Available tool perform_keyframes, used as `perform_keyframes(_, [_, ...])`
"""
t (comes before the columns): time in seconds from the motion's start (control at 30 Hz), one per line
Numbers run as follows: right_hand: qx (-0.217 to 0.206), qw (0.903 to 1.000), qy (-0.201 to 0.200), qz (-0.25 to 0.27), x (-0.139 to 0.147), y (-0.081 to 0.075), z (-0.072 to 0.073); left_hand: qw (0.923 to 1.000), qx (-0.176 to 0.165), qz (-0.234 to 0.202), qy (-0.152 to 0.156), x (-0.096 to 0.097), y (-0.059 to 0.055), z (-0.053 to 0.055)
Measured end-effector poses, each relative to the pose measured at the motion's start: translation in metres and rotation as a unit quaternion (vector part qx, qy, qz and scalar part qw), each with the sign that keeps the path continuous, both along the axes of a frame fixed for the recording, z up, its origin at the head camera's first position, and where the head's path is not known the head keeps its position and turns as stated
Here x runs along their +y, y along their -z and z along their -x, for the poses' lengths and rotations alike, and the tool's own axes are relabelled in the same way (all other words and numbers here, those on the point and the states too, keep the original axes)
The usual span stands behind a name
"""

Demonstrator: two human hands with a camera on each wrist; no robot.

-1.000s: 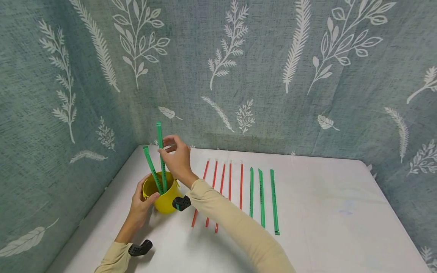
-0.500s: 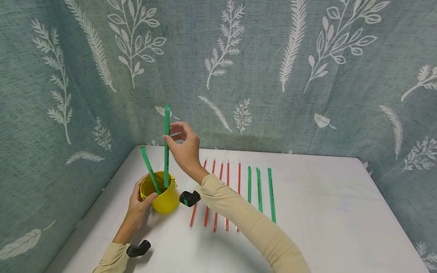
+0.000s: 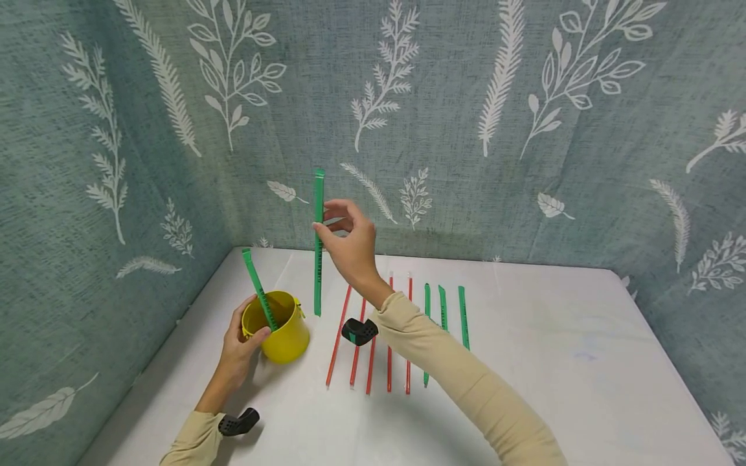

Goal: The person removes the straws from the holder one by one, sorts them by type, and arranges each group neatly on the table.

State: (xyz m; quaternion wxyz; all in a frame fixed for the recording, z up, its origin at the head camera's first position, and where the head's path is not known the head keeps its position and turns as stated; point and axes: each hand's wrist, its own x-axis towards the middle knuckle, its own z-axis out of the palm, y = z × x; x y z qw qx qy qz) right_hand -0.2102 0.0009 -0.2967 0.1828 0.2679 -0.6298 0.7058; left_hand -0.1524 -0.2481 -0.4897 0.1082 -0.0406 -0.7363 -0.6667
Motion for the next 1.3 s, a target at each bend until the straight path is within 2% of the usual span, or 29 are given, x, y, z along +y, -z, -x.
perform_keyframes(0.3, [0.009,0.9997,0.023,-0.005,0.028,0.003,0.004,1.0000,-0.001,-0.002,0.002,0.001,-0.003,0.000])
perform_keyframes(0.6, [-0.028,0.9983,0.045,-0.022,0.058,0.014,0.005,1.0000,0.003,-0.006,0.003,0.000,-0.007,-0.001])
perform_keyframes(1.07, [-0.057,0.9929,0.088,-0.056,0.102,0.027,0.003,0.9999,0.000,-0.013,0.008,0.005,-0.002,-0.001])
perform_keyframes(1.3, [-0.070,0.9895,0.104,-0.071,0.117,0.034,0.001,0.9999,-0.017,0.000,0.002,0.005,-0.010,-0.004])
